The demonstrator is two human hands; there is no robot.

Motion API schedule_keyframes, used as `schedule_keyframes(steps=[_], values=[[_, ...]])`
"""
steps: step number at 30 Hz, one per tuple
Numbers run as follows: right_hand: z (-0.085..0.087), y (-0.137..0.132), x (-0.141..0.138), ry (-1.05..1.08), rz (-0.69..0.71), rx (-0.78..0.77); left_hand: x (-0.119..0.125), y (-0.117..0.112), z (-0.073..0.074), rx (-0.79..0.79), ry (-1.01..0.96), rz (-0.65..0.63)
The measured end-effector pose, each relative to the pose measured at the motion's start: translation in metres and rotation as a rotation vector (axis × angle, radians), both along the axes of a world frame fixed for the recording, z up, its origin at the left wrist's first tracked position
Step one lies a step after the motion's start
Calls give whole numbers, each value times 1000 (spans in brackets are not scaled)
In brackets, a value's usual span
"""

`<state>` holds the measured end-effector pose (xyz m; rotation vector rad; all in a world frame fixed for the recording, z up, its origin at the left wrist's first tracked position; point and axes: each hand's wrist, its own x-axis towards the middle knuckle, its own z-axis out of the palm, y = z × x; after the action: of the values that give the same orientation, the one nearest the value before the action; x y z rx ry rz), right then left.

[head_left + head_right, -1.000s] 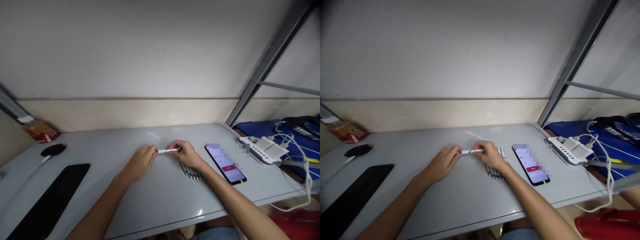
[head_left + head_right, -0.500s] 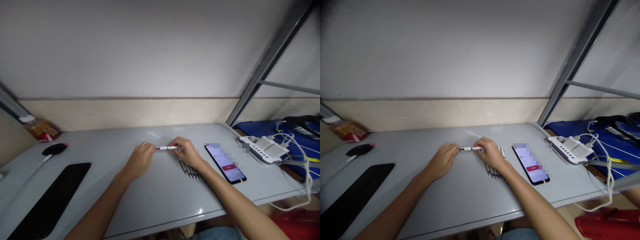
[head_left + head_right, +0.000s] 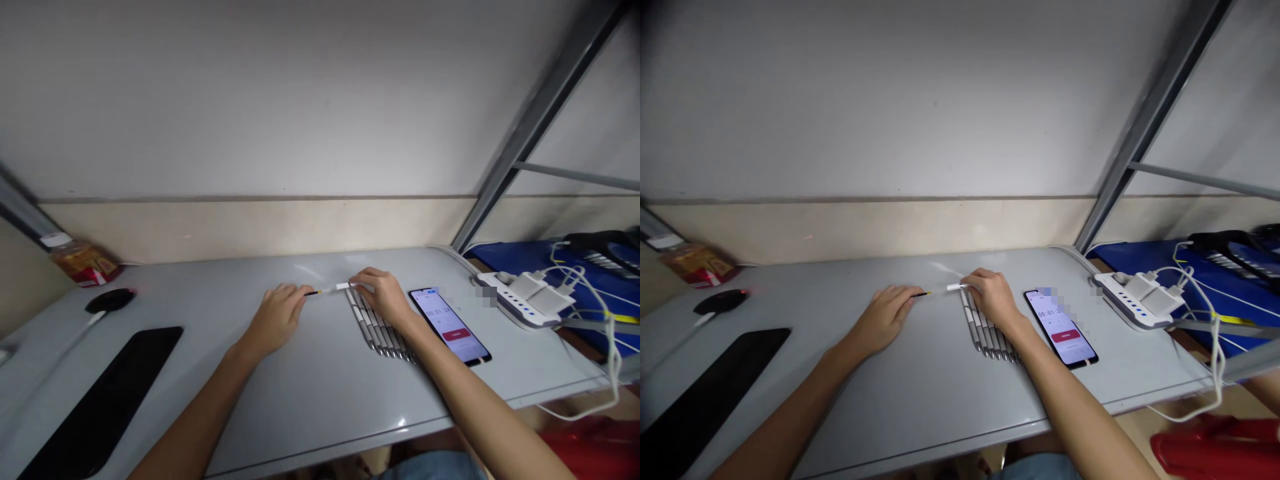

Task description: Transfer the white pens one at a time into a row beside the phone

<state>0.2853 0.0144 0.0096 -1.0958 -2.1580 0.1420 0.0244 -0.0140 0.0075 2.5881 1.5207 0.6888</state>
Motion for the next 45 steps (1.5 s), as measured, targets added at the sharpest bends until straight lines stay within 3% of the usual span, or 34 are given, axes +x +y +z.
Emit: schedule_keyframes(steps=[13,20,24,32,38,45], values=[[-4,-13,-24,114,216,-36,10,-6,-2,-57,-71,-70],[4,-19,-26,279,226,-242,9,-5,-1,-44,-71,-118],[4,-18,-25,238,212,-407,10,-6,4,6,-47,-126],[11,-19,-21,382,266,-511,10,-5,4,-13,-127,-124],[10,-17,-17,308,300,-651,7,-4,3,14,-167,-124],[10,-16,-16,406,294,-593,9,-5,6,1,-232,-135]])
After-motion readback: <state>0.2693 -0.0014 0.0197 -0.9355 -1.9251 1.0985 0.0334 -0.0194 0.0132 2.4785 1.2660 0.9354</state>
